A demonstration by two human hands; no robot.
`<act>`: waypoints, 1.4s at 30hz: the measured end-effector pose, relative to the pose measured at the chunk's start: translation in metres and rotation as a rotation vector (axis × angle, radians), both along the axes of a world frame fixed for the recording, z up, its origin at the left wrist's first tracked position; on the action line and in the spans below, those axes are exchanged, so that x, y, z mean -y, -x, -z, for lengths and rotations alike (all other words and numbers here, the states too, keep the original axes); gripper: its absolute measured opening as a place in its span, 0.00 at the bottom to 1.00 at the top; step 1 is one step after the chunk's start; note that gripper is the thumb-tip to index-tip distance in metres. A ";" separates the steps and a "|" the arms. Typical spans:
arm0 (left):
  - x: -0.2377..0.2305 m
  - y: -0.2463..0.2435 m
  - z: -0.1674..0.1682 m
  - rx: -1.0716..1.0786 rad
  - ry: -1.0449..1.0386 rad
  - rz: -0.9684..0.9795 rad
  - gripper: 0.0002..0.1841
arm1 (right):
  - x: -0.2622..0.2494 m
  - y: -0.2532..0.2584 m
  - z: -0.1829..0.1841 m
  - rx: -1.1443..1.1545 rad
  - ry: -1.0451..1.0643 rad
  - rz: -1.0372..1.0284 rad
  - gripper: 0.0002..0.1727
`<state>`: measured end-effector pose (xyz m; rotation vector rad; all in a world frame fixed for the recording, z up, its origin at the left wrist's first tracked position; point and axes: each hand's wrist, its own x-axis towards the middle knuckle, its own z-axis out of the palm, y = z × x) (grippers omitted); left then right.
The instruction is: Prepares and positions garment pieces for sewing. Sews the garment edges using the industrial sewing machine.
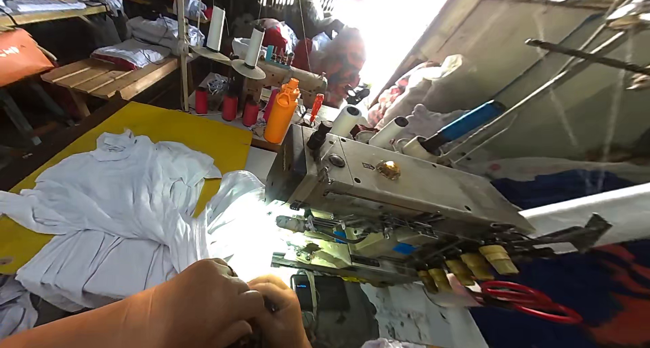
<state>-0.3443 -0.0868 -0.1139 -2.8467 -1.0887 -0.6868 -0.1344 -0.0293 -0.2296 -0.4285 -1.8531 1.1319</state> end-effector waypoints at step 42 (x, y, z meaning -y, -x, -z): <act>-0.105 0.017 0.064 0.317 0.185 -0.499 0.12 | -0.023 0.008 -0.017 0.169 0.060 0.488 0.06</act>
